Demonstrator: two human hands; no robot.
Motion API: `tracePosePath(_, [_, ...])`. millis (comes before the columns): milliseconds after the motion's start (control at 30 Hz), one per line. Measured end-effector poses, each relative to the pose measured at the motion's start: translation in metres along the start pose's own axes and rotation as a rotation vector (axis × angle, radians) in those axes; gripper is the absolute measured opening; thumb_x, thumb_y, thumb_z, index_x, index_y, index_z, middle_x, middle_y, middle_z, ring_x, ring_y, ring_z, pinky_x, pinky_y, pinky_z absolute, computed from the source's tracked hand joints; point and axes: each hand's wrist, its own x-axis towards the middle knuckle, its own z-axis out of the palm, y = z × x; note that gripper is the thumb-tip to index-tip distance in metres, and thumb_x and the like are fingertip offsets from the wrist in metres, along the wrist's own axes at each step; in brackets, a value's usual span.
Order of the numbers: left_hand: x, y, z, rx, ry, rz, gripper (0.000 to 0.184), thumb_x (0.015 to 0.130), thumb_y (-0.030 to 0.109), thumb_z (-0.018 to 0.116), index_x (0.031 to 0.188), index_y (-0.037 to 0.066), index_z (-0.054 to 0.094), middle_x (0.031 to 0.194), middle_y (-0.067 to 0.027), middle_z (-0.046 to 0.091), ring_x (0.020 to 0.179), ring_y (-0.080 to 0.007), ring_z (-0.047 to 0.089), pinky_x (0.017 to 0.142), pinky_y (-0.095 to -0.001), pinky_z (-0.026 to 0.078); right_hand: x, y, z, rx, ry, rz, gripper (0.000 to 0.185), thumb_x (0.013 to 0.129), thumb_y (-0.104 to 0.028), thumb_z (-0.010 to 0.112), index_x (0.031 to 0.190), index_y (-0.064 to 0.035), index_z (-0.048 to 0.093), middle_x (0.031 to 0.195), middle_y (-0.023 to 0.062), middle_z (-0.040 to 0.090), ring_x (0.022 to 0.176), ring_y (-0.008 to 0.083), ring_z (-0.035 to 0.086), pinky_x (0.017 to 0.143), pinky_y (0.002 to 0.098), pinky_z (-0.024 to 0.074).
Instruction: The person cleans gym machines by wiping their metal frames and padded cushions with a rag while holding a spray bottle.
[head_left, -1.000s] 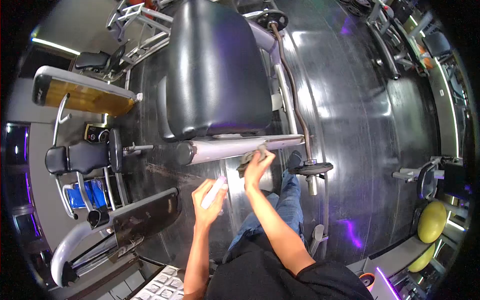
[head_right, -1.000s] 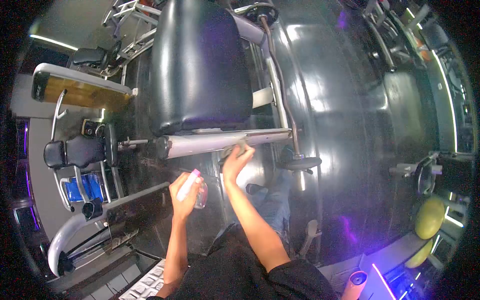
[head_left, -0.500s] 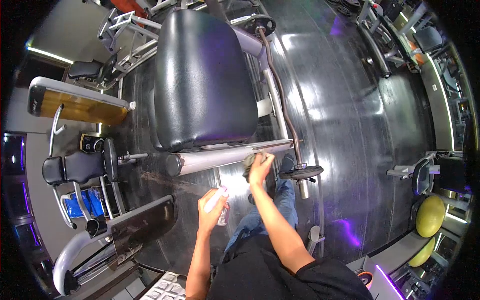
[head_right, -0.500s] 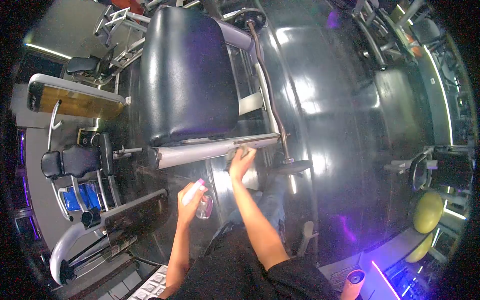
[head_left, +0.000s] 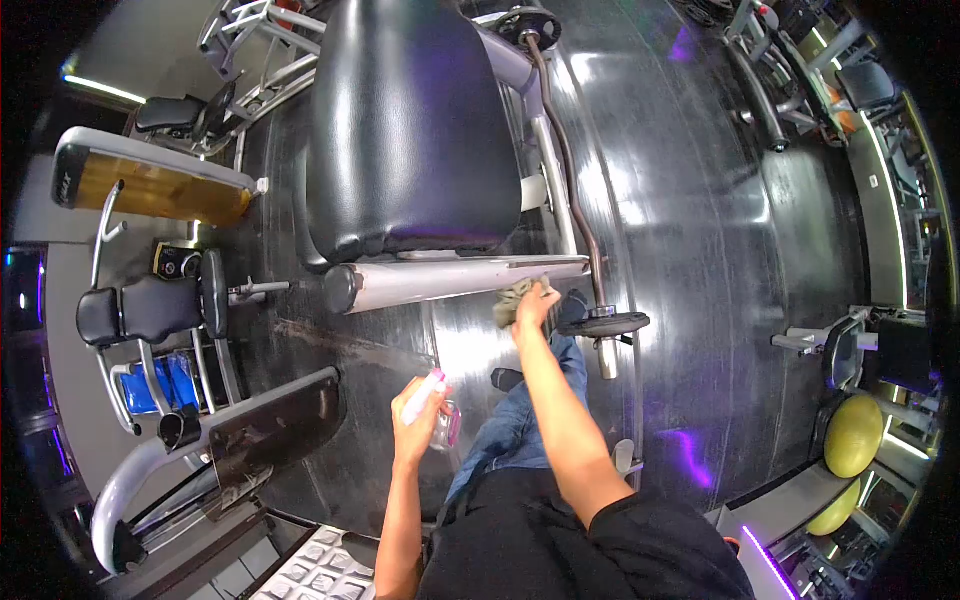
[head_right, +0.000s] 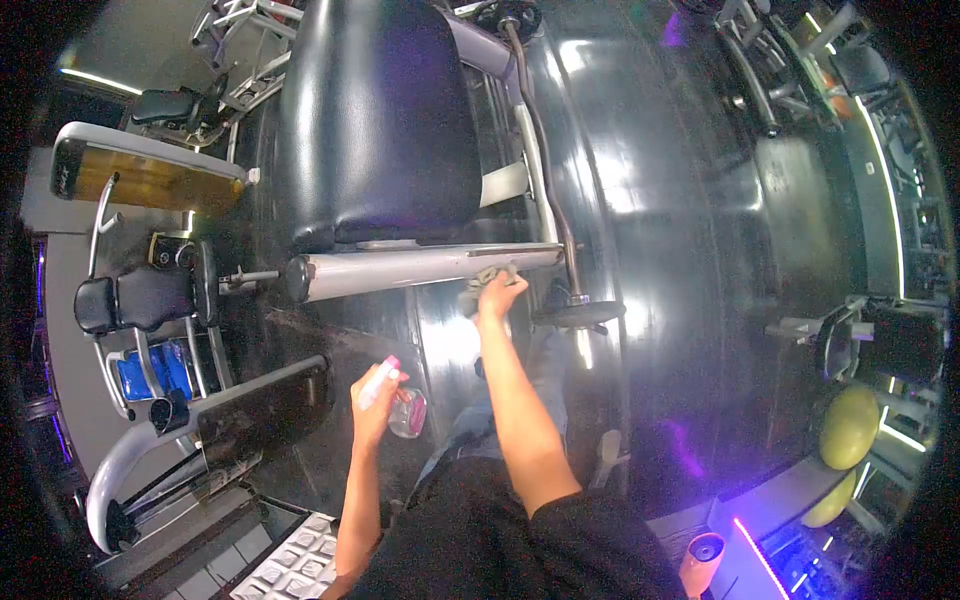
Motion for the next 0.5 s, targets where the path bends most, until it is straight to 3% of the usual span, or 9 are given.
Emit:
tracePosePath(33, [-0.004, -0.009, -0.001, 0.019, 0.002, -0.019, 0.021, 0.091, 0.019, 0.063, 0.090, -0.001, 0.066, 0.078, -0.0047, 0.065, 0.062, -0.0099, 0.061, 0.058, -0.0245, 0.044, -0.010, 0.005, 0.005, 0.096, -0.031, -0.008, 0.023, 0.097, -0.023, 0.046, 0.110, -0.0072, 0.035, 0.098, 0.0129, 0.052, 0.083, 0.0232, 0.056, 0.076, 0.0372, 0.0476])
tracePosePath(100, [-0.013, -0.020, -0.003, 0.043, 0.002, -0.045, 0.025, 0.093, 0.025, 0.063, 0.092, 0.001, 0.066, 0.081, -0.0048, 0.068, 0.062, -0.0100, 0.062, 0.059, -0.0246, 0.045, -0.019, 0.036, 0.010, -0.002, -0.055, -0.092, 0.024, 0.099, -0.025, 0.047, 0.110, -0.0079, 0.034, 0.108, 0.0130, 0.048, 0.101, 0.0181, 0.049, 0.091, 0.0343, 0.0400])
tracePosePath(167, [-0.017, -0.027, 0.000, 0.035, -0.014, -0.115, 0.025, 0.093, 0.026, 0.063, 0.093, 0.001, 0.065, 0.083, -0.0053, 0.068, 0.062, -0.0098, 0.061, 0.059, -0.0242, 0.044, -0.054, 0.018, 0.014, 0.089, -0.133, -0.020, 0.026, 0.098, -0.026, 0.049, 0.109, -0.0085, 0.035, 0.106, 0.0095, 0.050, 0.095, 0.0179, 0.053, 0.081, 0.0373, 0.0474])
tracePosePath(200, [-0.017, -0.025, 0.004, -0.008, 0.013, -0.147, 0.021, 0.091, 0.019, 0.065, 0.087, -0.002, 0.066, 0.072, -0.0039, 0.062, 0.062, -0.0098, 0.061, 0.058, -0.0247, 0.045, -0.051, 0.020, 0.015, 0.178, -0.114, 0.049, 0.031, 0.099, -0.033, 0.047, 0.112, -0.0055, 0.041, 0.105, 0.0091, 0.055, 0.093, 0.0182, 0.057, 0.080, 0.0373, 0.0491])
tracePosePath(233, [-0.017, -0.022, 0.006, -0.008, 0.007, -0.160, 0.021, 0.091, 0.019, 0.065, 0.087, -0.002, 0.066, 0.072, -0.0039, 0.062, 0.062, -0.0098, 0.061, 0.058, -0.0247, 0.045, -0.043, 0.020, 0.011, 0.171, -0.101, 0.053, 0.031, 0.099, -0.033, 0.047, 0.112, -0.0055, 0.041, 0.105, 0.0091, 0.055, 0.093, 0.0182, 0.057, 0.080, 0.0373, 0.0491])
tracePosePath(300, [-0.016, -0.022, 0.010, -0.015, 0.052, -0.204, 0.023, 0.091, 0.022, 0.065, 0.088, -0.001, 0.066, 0.070, -0.0040, 0.063, 0.062, -0.0099, 0.061, 0.060, -0.0247, 0.045, -0.011, 0.023, -0.004, 0.165, -0.364, 0.164, 0.035, 0.100, -0.037, 0.043, 0.114, -0.0057, 0.051, 0.102, 0.0076, 0.061, 0.088, 0.0202, 0.062, 0.077, 0.0381, 0.0518])
tracePosePath(367, [-0.016, -0.037, 0.008, 0.012, 0.108, -0.183, 0.028, 0.091, 0.028, 0.065, 0.089, 0.001, 0.066, 0.072, -0.0055, 0.067, 0.062, -0.0099, 0.060, 0.060, -0.0257, 0.043, 0.023, 0.032, -0.005, 0.286, -0.272, 0.351, 0.039, 0.103, -0.037, 0.035, 0.114, -0.0075, 0.057, 0.101, 0.0070, 0.066, 0.087, 0.0237, 0.066, 0.076, 0.0412, 0.0547])
tracePosePath(433, [-0.014, -0.036, 0.010, -0.031, 0.168, -0.180, 0.030, 0.092, 0.031, 0.064, 0.089, 0.001, 0.066, 0.070, -0.0053, 0.066, 0.062, -0.0095, 0.059, 0.060, -0.0256, 0.042, 0.077, 0.061, -0.024, 0.251, -0.430, 0.374, 0.044, 0.103, -0.040, 0.029, 0.112, -0.0087, 0.058, 0.100, 0.0057, 0.067, 0.087, 0.0236, 0.066, 0.076, 0.0423, 0.0547])
tracePosePath(500, [-0.009, -0.036, 0.010, -0.038, 0.184, -0.184, 0.031, 0.092, 0.031, 0.063, 0.089, 0.001, 0.066, 0.069, -0.0047, 0.065, 0.062, -0.0093, 0.058, 0.060, -0.0253, 0.041, 0.076, 0.050, -0.017, 0.255, -0.324, 0.399, 0.043, 0.103, -0.041, 0.029, 0.107, -0.0104, 0.059, 0.095, 0.0047, 0.066, 0.084, 0.0232, 0.065, 0.073, 0.0411, 0.0545])
